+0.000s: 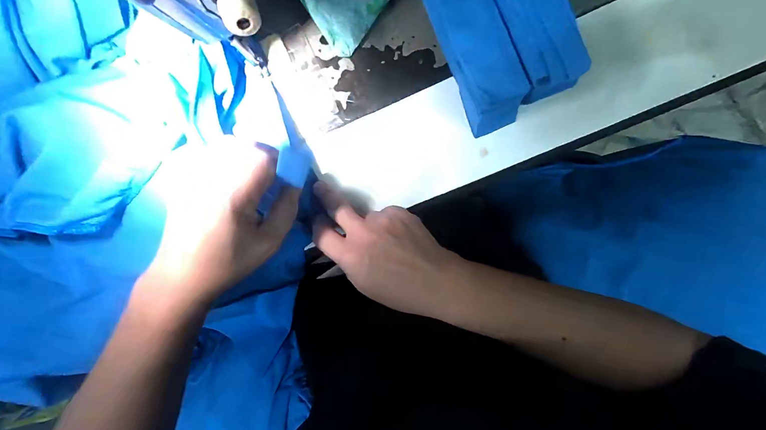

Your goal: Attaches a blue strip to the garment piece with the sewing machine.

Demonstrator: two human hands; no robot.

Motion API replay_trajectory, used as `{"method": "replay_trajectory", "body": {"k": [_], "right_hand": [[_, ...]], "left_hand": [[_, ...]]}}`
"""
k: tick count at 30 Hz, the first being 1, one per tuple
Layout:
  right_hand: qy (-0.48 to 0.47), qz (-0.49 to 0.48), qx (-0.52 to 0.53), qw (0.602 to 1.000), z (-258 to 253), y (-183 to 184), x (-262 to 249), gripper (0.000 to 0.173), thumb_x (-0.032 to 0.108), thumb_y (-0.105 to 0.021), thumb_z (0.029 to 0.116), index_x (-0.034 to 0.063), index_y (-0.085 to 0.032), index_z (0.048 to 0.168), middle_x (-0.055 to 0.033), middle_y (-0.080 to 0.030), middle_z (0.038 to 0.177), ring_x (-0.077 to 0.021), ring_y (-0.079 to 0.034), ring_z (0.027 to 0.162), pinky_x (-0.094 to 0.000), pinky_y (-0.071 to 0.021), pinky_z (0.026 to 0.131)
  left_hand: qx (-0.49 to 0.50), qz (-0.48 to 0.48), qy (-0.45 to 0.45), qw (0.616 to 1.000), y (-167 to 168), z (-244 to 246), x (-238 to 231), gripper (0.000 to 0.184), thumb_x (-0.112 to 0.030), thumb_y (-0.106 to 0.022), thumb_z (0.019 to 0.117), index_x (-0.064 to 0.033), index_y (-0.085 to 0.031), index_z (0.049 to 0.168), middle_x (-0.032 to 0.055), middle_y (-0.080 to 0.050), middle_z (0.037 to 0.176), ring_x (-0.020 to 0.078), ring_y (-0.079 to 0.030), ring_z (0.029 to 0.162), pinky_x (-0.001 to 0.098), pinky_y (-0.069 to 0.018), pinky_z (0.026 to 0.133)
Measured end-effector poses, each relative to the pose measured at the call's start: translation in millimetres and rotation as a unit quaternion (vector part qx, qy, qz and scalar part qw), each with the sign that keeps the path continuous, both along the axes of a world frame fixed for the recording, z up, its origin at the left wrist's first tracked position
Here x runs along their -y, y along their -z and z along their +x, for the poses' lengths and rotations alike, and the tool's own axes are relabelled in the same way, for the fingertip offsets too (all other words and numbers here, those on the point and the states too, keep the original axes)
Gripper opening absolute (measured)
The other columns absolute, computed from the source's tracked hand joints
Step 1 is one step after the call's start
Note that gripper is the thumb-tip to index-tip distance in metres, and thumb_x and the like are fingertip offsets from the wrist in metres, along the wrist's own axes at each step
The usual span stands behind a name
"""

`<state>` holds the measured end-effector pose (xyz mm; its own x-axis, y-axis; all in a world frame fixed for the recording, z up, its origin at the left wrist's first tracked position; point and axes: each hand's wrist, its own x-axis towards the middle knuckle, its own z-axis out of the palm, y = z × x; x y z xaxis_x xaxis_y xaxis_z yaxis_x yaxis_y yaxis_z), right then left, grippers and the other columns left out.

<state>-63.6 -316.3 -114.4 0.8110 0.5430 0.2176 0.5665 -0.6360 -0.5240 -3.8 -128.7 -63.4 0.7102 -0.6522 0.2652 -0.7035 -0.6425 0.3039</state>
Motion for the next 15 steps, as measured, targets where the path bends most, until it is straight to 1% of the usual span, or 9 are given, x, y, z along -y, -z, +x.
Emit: {"method": "replay_trajectory", "body": {"k": [1,2,3,5,7,9,11,13,15], "right_hand": [[0.002,0.006,0.011,1.0,-1.1,2.3,0.9,0.015,0.008,-0.07,0.0893,0.006,-0.074,0.103,-0.022,-0.065,0.133,-0.0237,-0.062,0.052,-0.0367,-0.0478,0.043],[0.002,0.01,0.017,1.0,-2.0,4.0,1.7,0.014,0.008,-0.069,0.0899,0.0057,-0.074,0.103,-0.0219,-0.064,0.134,-0.0228,-0.061,0.051,-0.0358,-0.0469,0.043],[0.001,0.011,0.023,1.0,-2.4,5.3,2.2,0.013,0.008,-0.068,0.0905,0.0055,-0.074,0.102,-0.0219,-0.064,0.133,-0.0219,-0.059,0.05,-0.035,-0.0462,0.042],[-0.002,0.007,0.027,1.0,-2.4,6.3,2.7,0.011,0.008,-0.066,0.0917,0.0063,-0.073,0.1,-0.0216,-0.063,0.134,-0.021,-0.058,0.048,-0.0345,-0.0453,0.041],[0.0,0.005,0.024,1.0,-3.0,6.3,2.8,0.009,0.008,-0.066,0.0916,0.0074,-0.073,0.098,-0.0218,-0.063,0.136,-0.0214,-0.058,0.048,-0.0353,-0.0456,0.041],[0.002,-0.007,0.024,1.0,-3.6,5.4,3.0,0.009,0.008,-0.066,0.0916,0.0072,-0.073,0.097,-0.0216,-0.062,0.137,-0.0211,-0.058,0.048,-0.0347,-0.045,0.042],[0.005,-0.008,0.037,0.999,-3.7,7.0,2.9,0.008,0.007,-0.067,0.0904,0.0066,-0.073,0.096,-0.0209,-0.063,0.135,-0.0201,-0.057,0.047,-0.0339,-0.0442,0.041],[0.006,0.001,0.042,0.999,-4.0,9.8,2.7,0.01,0.005,-0.067,0.0887,0.0067,-0.073,0.096,-0.0209,-0.064,0.134,-0.0205,-0.057,0.047,-0.0343,-0.0445,0.041],[0.006,-0.003,0.042,0.999,-4.6,10.7,2.9,0.015,0.005,-0.067,0.0893,0.0063,-0.076,0.101,-0.0208,-0.063,0.136,-0.0206,-0.057,0.048,-0.0348,-0.0454,0.042]], "left_hand": [[-0.014,-0.017,-0.006,1.0,11.3,-7.4,-6.4,0.018,-0.011,-0.058,0.0931,0.0032,-0.068,0.092,0.0191,-0.07,0.095,0.0296,-0.068,0.092,0.0447,-0.0514,0.082],[-0.025,-0.029,-0.008,0.999,21.6,-12.7,-10.2,0.016,-0.008,-0.058,0.0905,0.0039,-0.07,0.092,0.0197,-0.072,0.099,0.0297,-0.07,0.094,0.0438,-0.0534,0.085],[-0.032,-0.039,-0.009,0.999,29.2,-16.4,-12.0,0.016,-0.004,-0.058,0.0887,0.0049,-0.071,0.093,0.0208,-0.072,0.102,0.0306,-0.07,0.096,0.0431,-0.0532,0.086],[-0.022,-0.061,-0.019,0.998,32.7,-20.5,-11.7,0.018,0.0,-0.057,0.0909,0.006,-0.073,0.097,0.0216,-0.073,0.107,0.0298,-0.07,0.1,0.0393,-0.0528,0.091],[-0.003,-0.084,-0.03,0.996,30.6,-22.8,-7.7,0.018,-0.002,-0.058,0.0942,0.0065,-0.073,0.1,0.0219,-0.073,0.109,0.0281,-0.071,0.105,0.0361,-0.052,0.096],[0.007,-0.078,-0.04,0.996,33.8,-24.4,-2.3,0.017,0.0,-0.06,0.092,0.0052,-0.075,0.099,0.0209,-0.074,0.106,0.0301,-0.071,0.104,0.0386,-0.0528,0.095],[-0.012,-0.055,-0.032,0.998,39.1,-26.2,-2.2,0.02,0.002,-0.058,0.0887,0.0039,-0.075,0.098,0.0198,-0.075,0.107,0.0343,-0.071,0.108,0.0432,-0.053,0.097],[-0.062,-0.031,-0.009,0.998,33.7,-26.8,-8.5,0.028,-0.006,-0.053,0.0862,0.0022,-0.076,0.101,0.0187,-0.074,0.115,0.0357,-0.067,0.116,0.0461,-0.0504,0.1],[-0.14,-0.009,0.001,0.99,18.6,-23.8,-16.1,0.036,-0.011,-0.048,0.0856,-0.001,-0.076,0.105,0.0151,-0.072,0.123,0.0318,-0.064,0.123,0.047,-0.0478,0.104]]}}
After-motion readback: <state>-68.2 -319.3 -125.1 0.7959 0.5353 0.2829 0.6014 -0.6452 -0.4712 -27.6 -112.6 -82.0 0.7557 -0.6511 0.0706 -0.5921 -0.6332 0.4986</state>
